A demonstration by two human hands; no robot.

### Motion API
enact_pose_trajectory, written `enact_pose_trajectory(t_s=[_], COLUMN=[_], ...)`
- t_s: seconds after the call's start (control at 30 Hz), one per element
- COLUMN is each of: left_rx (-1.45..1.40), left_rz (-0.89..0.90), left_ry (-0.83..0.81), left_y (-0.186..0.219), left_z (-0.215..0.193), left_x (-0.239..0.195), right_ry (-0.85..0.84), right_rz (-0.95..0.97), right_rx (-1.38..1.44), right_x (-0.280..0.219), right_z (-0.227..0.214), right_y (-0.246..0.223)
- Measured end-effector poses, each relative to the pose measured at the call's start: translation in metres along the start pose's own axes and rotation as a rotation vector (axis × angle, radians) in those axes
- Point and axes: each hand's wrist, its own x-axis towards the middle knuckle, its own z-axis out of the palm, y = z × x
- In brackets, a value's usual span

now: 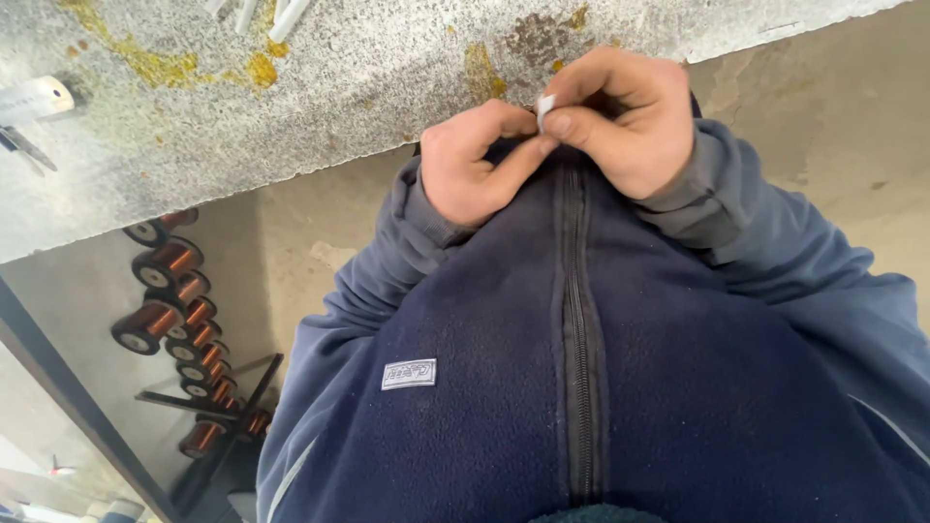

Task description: The recorder is insulating the windings of an electric motor using small white strips of insulation material.

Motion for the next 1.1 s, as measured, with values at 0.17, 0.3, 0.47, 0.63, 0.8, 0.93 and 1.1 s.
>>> enact_pose_trajectory(t_s=[0.17,0.3,0.47,0.63,0.8,0.93,1.1], left_rx=[0.085,0.057,-0.163,-0.144,-0.064,0.097,0.202], left_rz=[0.018,0.052,0.115,0.062,0.109,0.233,0.331], left_ry=[-0.149,-0.094,-0.101,-0.108,-0.092,-0.036,-0.001], left_y=[-0.001,0.001,-0.001,-0.010,-0.006,-0.008,-0.011], left_z=[-0.008,-0.019,-0.024,-0.022,-0.021,-0.018,-0.018], left_x=[0.004,0.007,0.006,-0.001,0.003,0.002,0.001], right_ry=[-0.119,-0.117,-0.152,-0.065,-0.058,-0.093,-0.088], right_rz=[-0.065,-0.050,-0.006,-0.200,-0.308,-0.391,-0.384], right_rx=[0.143,-0.079,-0.243,-0.645,-0.756,-0.824,-0.853], right_x=[0.006,0.001,0.002,0.004,0.001,0.004,0.004], right_z=[0.006,0.001,0.002,0.005,0.003,0.005,0.002], right_y=[-0.005,-0.002,-0.008,-0.034,-0.031,-0.031,-0.029])
